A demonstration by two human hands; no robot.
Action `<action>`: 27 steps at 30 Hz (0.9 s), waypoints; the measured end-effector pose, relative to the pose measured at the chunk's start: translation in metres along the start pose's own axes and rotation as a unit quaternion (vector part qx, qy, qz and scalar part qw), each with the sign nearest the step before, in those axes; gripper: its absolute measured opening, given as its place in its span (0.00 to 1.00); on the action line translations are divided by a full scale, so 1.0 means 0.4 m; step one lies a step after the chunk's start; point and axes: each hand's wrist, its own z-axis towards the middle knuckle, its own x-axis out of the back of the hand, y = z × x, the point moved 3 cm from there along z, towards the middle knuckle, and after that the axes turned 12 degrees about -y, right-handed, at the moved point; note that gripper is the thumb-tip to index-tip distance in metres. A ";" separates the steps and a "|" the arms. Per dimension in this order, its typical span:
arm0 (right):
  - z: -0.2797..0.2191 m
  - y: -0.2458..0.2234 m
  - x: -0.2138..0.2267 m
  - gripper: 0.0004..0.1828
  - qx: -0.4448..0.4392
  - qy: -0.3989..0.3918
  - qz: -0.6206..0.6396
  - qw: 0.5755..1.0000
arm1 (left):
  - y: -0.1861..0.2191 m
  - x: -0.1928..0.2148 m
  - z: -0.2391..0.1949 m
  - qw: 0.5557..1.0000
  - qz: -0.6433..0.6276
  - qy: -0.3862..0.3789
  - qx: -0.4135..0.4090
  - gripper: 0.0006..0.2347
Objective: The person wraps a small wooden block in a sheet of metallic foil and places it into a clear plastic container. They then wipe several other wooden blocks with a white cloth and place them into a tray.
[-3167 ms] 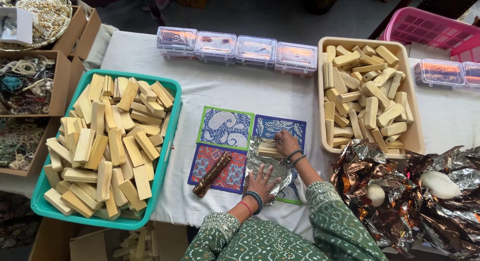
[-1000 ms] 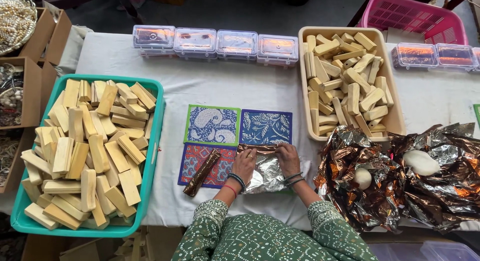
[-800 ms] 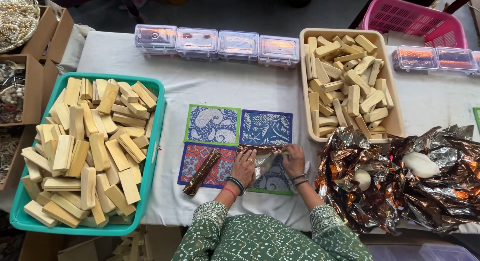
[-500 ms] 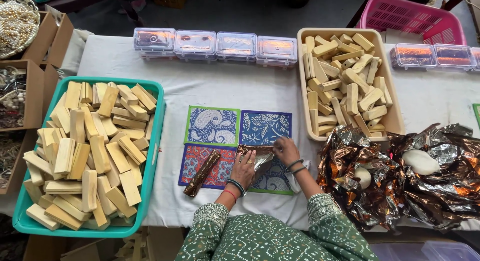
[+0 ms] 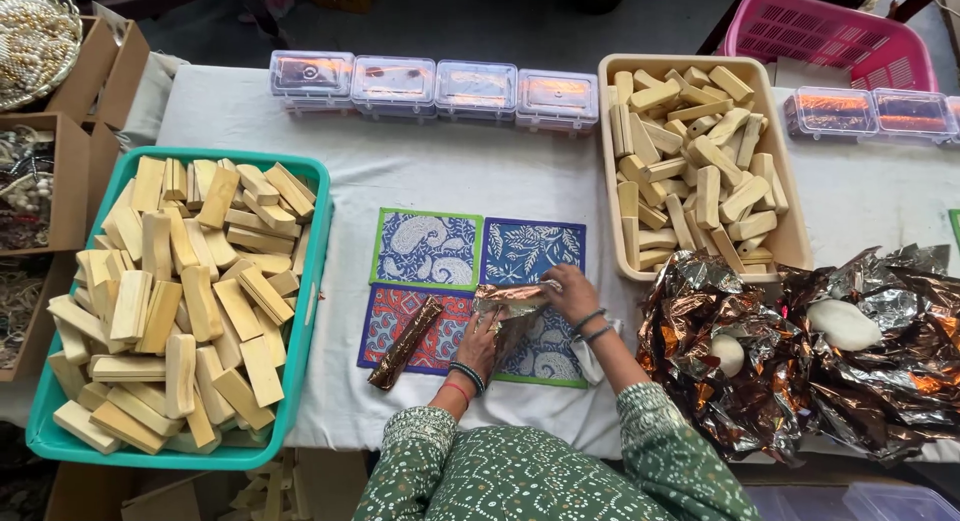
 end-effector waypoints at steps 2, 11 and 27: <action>0.031 0.017 -0.043 0.08 0.024 -0.031 -0.052 0.998 | 0.007 0.065 -0.010 1.000 0.002 -0.028 -0.005 0.21; 0.012 0.016 -0.090 0.14 0.071 0.031 -0.103 0.992 | 0.001 0.128 0.006 0.995 -0.088 0.037 -0.009 0.17; 0.106 0.058 -0.105 0.28 -0.048 -0.004 -0.127 0.991 | -0.004 0.092 0.154 0.991 0.026 0.125 0.031 0.28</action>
